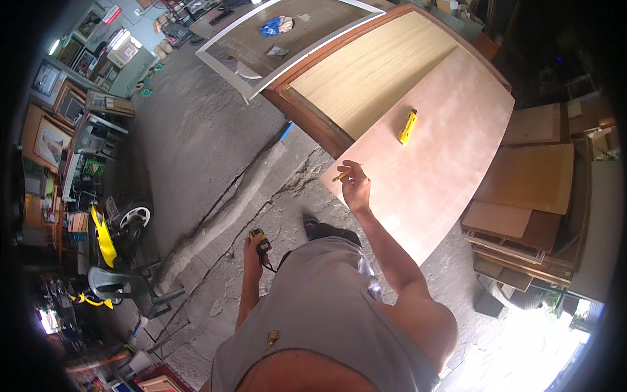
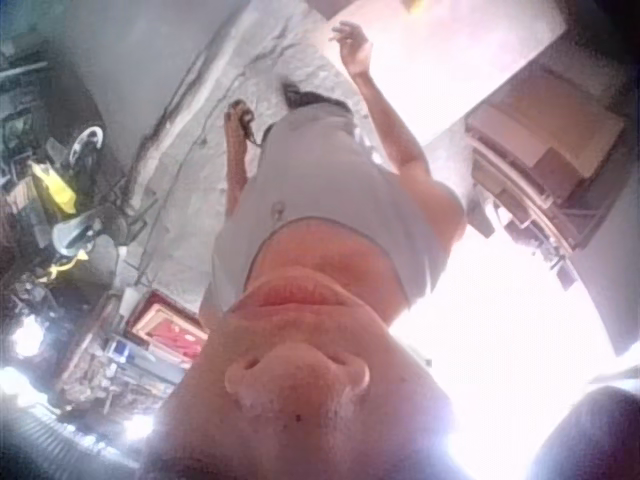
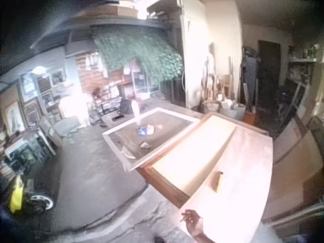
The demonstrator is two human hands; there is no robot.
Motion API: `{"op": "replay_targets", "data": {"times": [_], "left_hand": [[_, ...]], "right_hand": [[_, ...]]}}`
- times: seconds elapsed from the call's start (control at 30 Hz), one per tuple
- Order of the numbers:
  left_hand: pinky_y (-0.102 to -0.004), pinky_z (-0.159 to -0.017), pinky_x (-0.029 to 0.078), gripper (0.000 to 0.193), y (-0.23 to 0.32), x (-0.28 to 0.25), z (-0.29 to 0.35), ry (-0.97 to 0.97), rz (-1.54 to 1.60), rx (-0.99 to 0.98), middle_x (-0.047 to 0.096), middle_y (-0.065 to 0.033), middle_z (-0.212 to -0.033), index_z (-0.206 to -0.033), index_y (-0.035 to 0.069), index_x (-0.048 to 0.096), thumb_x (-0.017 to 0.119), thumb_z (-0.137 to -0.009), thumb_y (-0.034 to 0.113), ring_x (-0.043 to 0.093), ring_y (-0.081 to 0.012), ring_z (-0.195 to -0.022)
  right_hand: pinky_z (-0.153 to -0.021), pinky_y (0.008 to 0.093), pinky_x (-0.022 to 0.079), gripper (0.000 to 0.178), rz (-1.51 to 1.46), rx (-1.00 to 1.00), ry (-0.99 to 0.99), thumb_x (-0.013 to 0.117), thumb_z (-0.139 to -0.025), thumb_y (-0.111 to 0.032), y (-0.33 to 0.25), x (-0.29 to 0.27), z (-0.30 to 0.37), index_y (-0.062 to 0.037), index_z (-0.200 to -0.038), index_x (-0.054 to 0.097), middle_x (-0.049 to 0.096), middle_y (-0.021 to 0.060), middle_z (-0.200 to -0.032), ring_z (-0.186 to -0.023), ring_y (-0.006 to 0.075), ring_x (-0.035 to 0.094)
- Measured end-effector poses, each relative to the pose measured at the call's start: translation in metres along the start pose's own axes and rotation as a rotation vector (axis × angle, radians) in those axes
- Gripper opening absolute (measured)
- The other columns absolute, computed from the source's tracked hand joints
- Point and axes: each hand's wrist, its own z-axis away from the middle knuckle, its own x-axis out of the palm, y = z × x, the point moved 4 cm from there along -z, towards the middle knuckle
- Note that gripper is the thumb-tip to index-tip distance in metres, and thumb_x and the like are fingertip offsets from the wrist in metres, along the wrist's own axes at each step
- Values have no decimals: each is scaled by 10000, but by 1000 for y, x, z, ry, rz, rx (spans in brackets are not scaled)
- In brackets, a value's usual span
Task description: The person measures and marks a large sheet of plywood with a tape measure and pencil, then moves the sheet and a metal straightedge to a workbench. The person also handles a wooden frame and a small white card on a red-covered surface.
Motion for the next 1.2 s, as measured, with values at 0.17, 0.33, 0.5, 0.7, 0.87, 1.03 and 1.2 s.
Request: {"op": "replay_targets", "data": {"times": [0.17,0.33,0.5,0.7,0.87,1.03,1.2], "left_hand": [[-258,-508,425,554,74,39,-74,-109,-289,51,575,-44,-876,-1132,40,506,751,-753,362,504,-100,-604],[-294,-646,485,638,152,143,-160,-215,-505,540,621,-85,-875,-1099,21,511,832,-663,358,610,-173,-731],[-376,-772,513,762,220,268,-234,-337,-852,792,648,-155,-942,-1064,11,512,874,-534,421,645,-286,-844],[-409,-725,521,716,252,395,-318,-561,-971,1001,637,-161,-898,-1058,28,508,835,-539,397,634,-335,-828],[-424,-918,446,921,248,402,-341,-743,-788,1127,523,-203,-1201,-1277,4,416,858,-563,383,532,-347,-1088],[-481,-1003,360,1042,266,344,-346,-783,-813,1094,420,-227,-1328,-1403,8,278,841,-611,386,426,-396,-1200],[-454,-964,396,920,285,313,-341,-865,-749,1062,444,-207,-1283,-1385,11,305,821,-673,281,469,-353,-1136]], "right_hand": [[-684,301,529,361,97,-28,63,560,-810,37,-5,7,1,-48,-1161,560,697,122,-1009,-880,199,680],[-660,304,546,379,162,9,254,575,-809,52,-5,-13,0,-39,-1177,559,698,120,-979,-830,183,678],[-691,284,545,286,213,110,396,578,-857,-5,-2,-29,-42,1,-1143,571,708,127,-898,-776,157,672],[-677,287,539,324,292,44,462,565,-820,52,-19,-4,-157,-45,-1127,604,703,70,-875,-803,159,678],[-743,357,529,247,463,24,298,601,-849,-107,-33,44,-272,-88,-1094,626,694,116,-902,-854,297,672],[-747,395,508,201,736,-124,72,609,-829,-89,-25,93,-366,-103,-1026,650,670,102,-875,-850,292,633],[-811,444,466,163,975,87,-219,529,-852,-138,-5,121,-413,-131,-959,653,640,119,-923,-944,298,609]]}}
